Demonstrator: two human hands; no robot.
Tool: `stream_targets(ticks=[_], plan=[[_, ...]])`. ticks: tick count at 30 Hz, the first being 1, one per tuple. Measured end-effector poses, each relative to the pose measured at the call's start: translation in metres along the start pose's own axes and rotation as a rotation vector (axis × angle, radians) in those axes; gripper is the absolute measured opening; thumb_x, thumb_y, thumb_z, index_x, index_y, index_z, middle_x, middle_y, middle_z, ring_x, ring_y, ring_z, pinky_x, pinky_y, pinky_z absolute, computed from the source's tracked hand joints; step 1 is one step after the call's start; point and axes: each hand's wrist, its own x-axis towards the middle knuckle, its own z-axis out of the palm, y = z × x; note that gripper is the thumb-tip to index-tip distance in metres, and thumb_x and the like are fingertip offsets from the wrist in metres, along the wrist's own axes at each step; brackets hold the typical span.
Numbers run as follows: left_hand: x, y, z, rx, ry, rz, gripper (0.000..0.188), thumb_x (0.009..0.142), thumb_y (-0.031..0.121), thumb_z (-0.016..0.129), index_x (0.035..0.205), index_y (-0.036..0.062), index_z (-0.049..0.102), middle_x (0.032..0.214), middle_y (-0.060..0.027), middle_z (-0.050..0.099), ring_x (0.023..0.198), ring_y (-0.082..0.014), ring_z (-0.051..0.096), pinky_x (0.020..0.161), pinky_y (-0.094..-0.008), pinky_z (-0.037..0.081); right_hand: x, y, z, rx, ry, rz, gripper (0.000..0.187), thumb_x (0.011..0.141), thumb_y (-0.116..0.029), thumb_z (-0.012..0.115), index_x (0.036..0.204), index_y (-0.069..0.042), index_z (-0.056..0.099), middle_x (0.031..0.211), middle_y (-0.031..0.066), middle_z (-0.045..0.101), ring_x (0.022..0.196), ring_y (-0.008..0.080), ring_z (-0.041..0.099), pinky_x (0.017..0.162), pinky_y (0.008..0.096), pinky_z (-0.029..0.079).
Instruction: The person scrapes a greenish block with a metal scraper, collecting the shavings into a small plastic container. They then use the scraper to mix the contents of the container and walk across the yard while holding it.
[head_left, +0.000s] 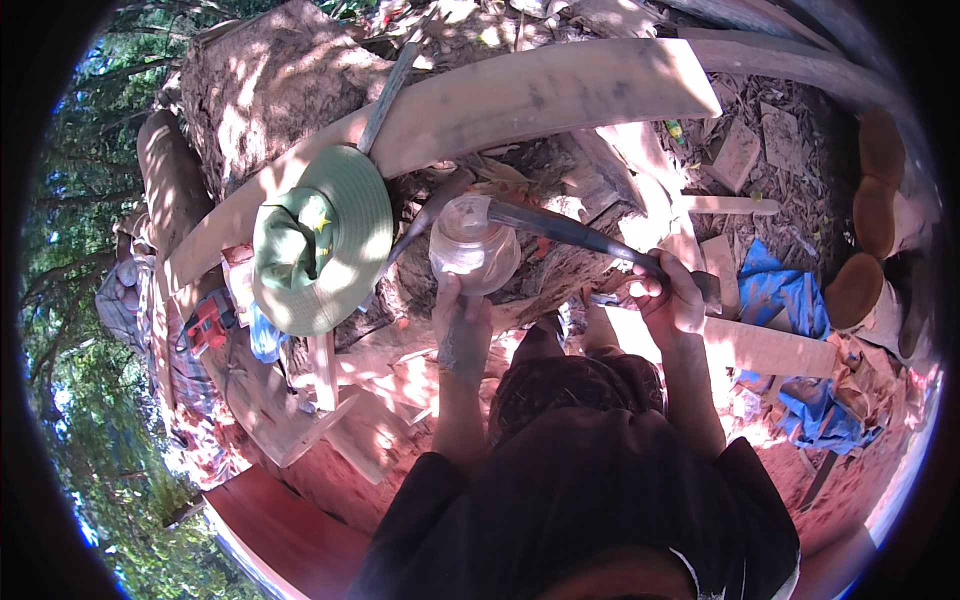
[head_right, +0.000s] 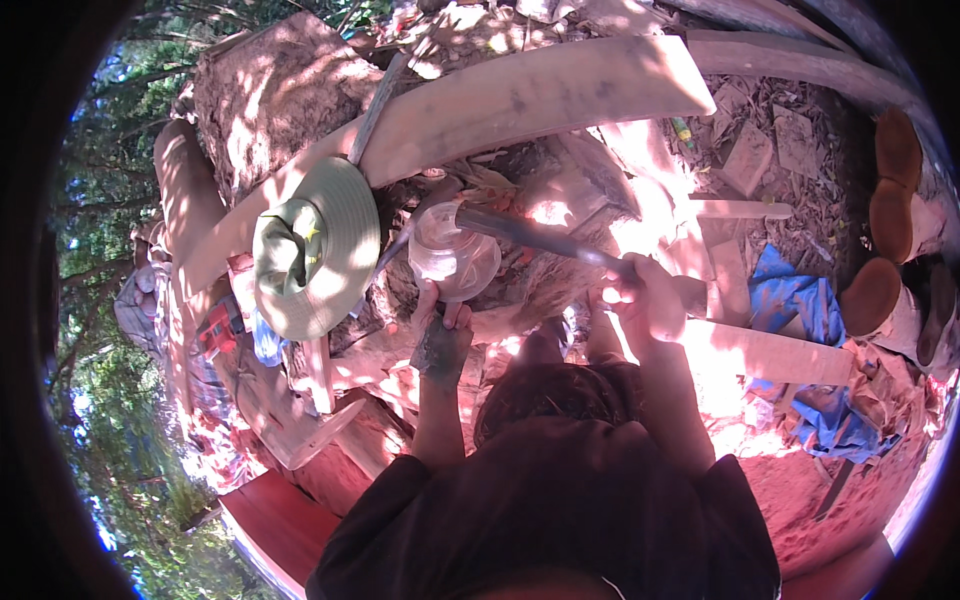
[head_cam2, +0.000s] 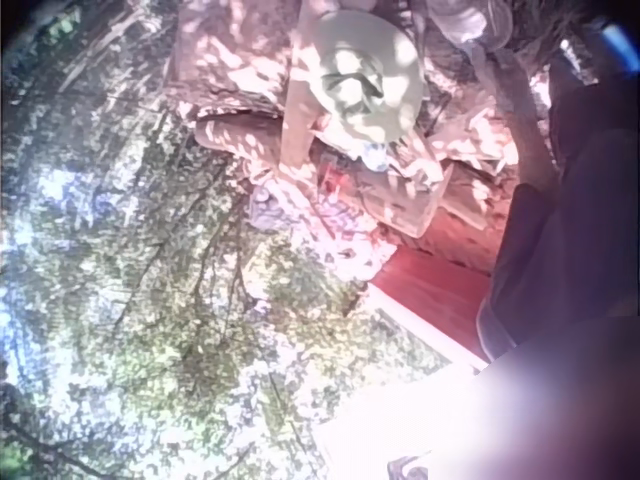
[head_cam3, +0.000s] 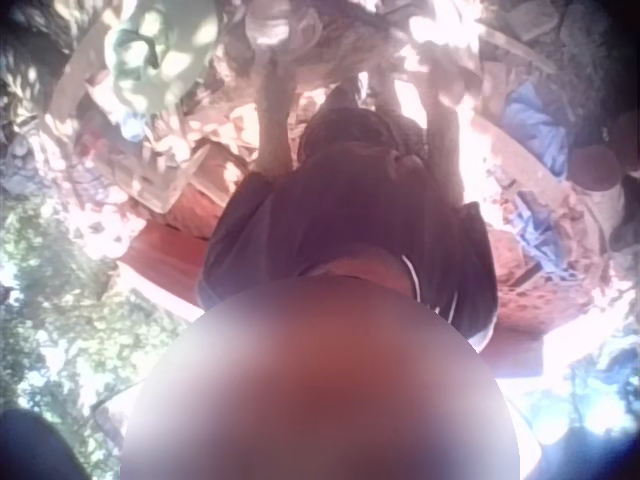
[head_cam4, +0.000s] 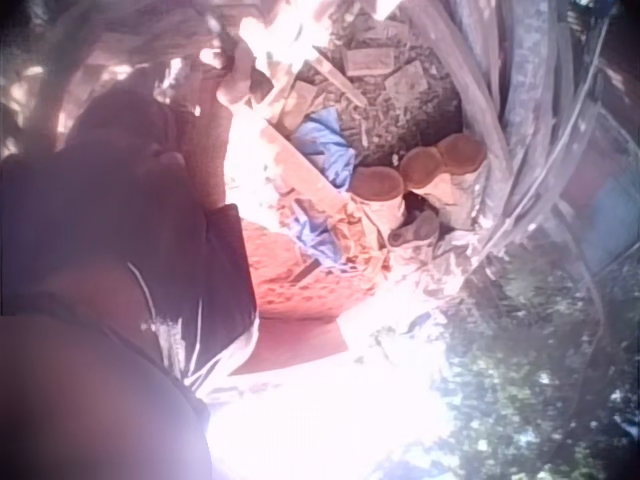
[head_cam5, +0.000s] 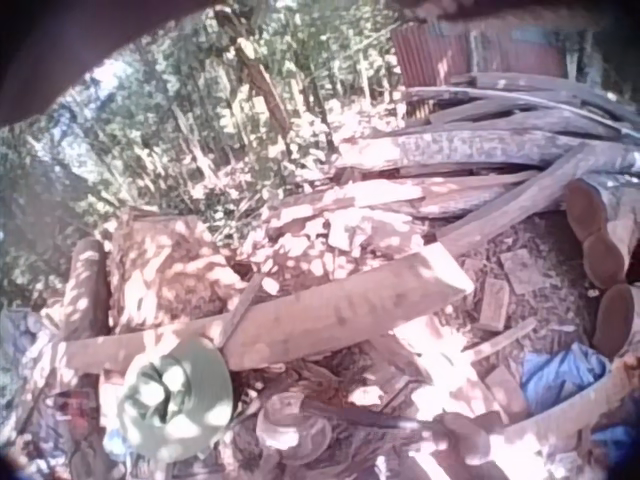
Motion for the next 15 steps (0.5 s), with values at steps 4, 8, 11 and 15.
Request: stream_targets(ticks=[4, 8, 11, 15], plan=[[0.005, -0.022, -0.010, -0.106, 0.127, -0.004, 0.014, 0.103, 0.026, 0.054, 0.108, 0.0125, 0.055, 0.089, 0.0002, 0.059, 0.054, -0.0087, 0.041, 0.051, -0.0248, 0.033, 0.007, -0.007, -0.010, 0.393, -0.387, -0.089, 0.032, 0.107, -0.025, 0.042, 0.123, -0.001, 0.058, 0.105, 0.0125, 0.064, 0.071, 0.0106, 0.060, 0.081, 0.0418, 0.057], [0.003, -0.040, -0.015, -0.032, 0.160, 0.008, 0.014, 0.102, 0.027, 0.055, 0.108, 0.0136, 0.055, 0.088, 0.0018, 0.057, 0.056, -0.0079, 0.040, 0.051, -0.0240, 0.033, 0.012, 0.034, -0.019, 0.091, -0.049, -0.066, 0.027, 0.104, -0.025, 0.051, 0.118, -0.005, 0.062, 0.090, 0.0092, 0.066, 0.069, 0.0109, 0.061, 0.075, 0.0376, 0.055], [0.003, -0.044, -0.018, 0.046, 0.163, 0.044, 0.015, 0.101, 0.028, 0.057, 0.108, 0.0146, 0.054, 0.084, 0.0038, 0.054, 0.057, -0.0073, 0.037, 0.050, -0.0237, 0.032, 0.007, 0.035, -0.025, -0.039, 0.241, 0.103, 0.023, 0.102, -0.021, 0.054, 0.111, -0.003, 0.063, 0.087, 0.0102, 0.068, 0.067, 0.0100, 0.060, 0.067, 0.0280, 0.054], [0.006, -0.044, -0.019, -0.021, 0.231, -0.003, 0.016, 0.102, 0.028, 0.054, 0.108, 0.0141, 0.057, 0.077, 0.0035, 0.052, 0.054, -0.0085, 0.037, 0.049, -0.0248, 0.031, 0.002, 0.004, -0.024, 0.275, -0.178, -0.214, 0.031, 0.106, -0.027, 0.045, 0.115, -0.004, 0.063, 0.093, 0.0096, 0.066, 0.070, 0.0084, 0.058, 0.074, 0.0355, 0.058]])
